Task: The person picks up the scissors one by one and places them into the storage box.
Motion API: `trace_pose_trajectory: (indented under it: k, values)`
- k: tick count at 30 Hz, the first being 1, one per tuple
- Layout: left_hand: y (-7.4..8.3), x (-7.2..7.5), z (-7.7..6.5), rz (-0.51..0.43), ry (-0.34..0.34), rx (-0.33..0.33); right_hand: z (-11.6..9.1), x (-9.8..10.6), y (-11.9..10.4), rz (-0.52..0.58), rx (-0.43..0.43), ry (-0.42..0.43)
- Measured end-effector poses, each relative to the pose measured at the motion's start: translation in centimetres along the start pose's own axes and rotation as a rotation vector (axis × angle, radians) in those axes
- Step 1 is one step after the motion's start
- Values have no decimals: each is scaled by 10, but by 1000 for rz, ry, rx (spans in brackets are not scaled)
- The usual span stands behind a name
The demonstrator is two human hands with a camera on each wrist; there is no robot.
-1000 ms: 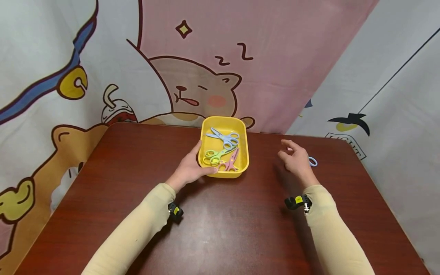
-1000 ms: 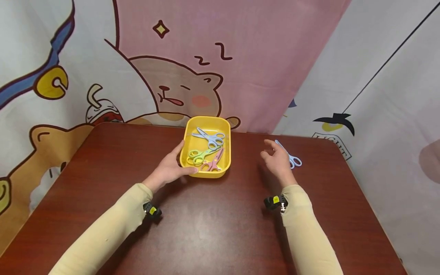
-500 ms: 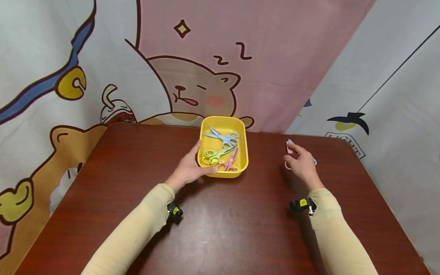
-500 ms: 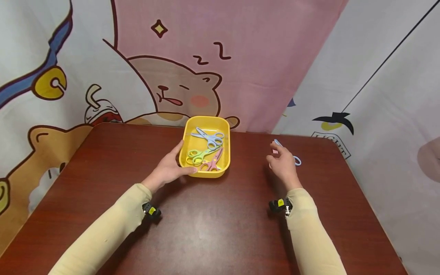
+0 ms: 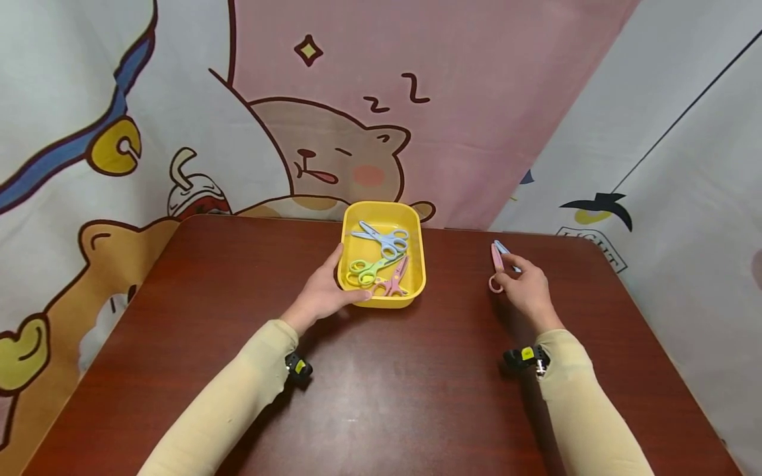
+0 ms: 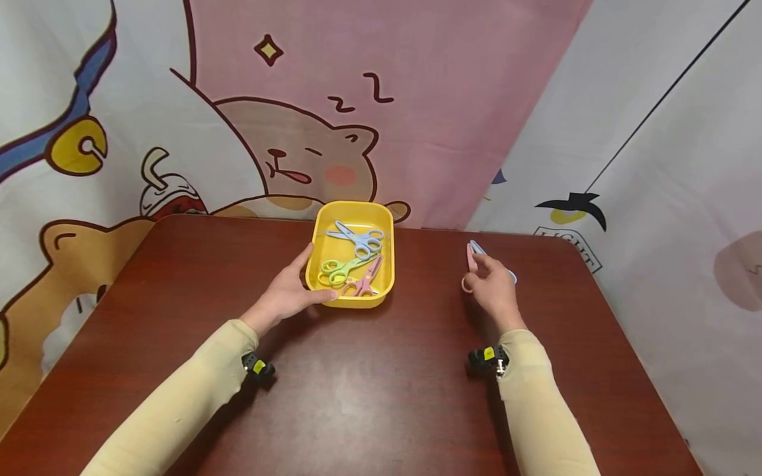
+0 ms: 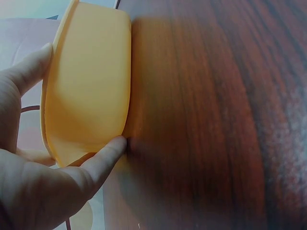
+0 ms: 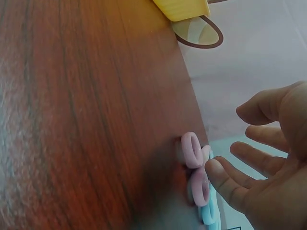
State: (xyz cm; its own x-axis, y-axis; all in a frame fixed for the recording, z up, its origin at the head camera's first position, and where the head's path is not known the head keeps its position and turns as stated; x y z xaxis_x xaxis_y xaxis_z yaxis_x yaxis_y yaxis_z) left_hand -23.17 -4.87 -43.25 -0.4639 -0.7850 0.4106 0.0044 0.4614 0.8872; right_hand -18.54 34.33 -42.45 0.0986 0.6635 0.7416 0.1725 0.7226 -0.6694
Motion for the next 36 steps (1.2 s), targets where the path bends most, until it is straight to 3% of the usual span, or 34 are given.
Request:
trace_pose_trajectory:
  k: [18,27,36]
  values:
    - [1,1,-1,4,-7,7,-3,3,14,-51,5,-7]
    - [1,1,1,16,-1,-13,-2,1,20,-139,-4,-47]
    - [-1,0,1,13,1,15,1,-2,27,-177,0,-45]
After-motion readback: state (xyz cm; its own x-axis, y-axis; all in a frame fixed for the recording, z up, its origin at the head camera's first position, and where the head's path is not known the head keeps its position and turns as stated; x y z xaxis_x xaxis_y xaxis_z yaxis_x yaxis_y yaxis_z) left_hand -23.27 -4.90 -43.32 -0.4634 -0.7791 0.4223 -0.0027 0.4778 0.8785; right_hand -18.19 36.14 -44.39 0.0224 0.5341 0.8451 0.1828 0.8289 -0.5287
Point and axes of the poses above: each hand's wrist, its own z-axis towards the middle knuckle, its own x-axis out of the back of the hand, y = z × x, the point moved 2 cm from there along z, towards the middle knuckle, and after that the axes turned 6 degrees about -y, right-handed, at the moved point
